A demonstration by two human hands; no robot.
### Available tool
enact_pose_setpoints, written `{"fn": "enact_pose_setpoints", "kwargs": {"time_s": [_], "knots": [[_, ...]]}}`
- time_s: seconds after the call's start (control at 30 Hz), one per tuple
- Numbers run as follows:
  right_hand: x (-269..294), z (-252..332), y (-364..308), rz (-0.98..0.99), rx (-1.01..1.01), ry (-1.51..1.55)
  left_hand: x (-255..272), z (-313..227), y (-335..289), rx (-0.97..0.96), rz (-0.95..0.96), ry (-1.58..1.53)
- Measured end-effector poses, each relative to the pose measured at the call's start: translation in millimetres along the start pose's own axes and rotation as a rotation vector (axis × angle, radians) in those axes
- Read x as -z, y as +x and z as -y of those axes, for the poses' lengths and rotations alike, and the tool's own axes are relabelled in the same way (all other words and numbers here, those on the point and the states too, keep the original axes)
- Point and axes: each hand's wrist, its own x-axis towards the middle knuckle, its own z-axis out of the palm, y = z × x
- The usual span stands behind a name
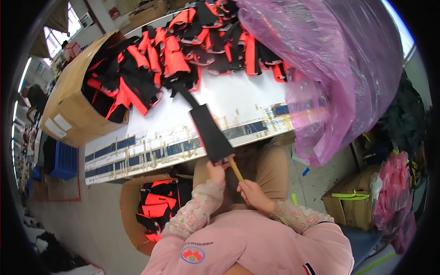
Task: The recorder is inserting foam pieces into fabric sleeves and organizing components to manufacture life jackets.
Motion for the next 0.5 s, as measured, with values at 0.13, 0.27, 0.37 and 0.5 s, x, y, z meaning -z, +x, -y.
{"fn": "enact_pose_setpoints", "kwargs": {"time_s": [0.13,0.27,0.37,0.5], "knots": [[65,-12,-27,-0.082,0.412,-0.493,28,-58,18,-0.194,-0.016,0.001],[120,22,-27,-0.494,0.541,-0.762,32,-84,29,-0.114,-0.137,0.065],[147,74,10,-0.715,0.602,-0.888,32,-57,28,-0.036,-0.009,0.083],[203,143,57,-0.889,0.822,-1.023,8,-42,12,0.022,0.07,0.144]]}}
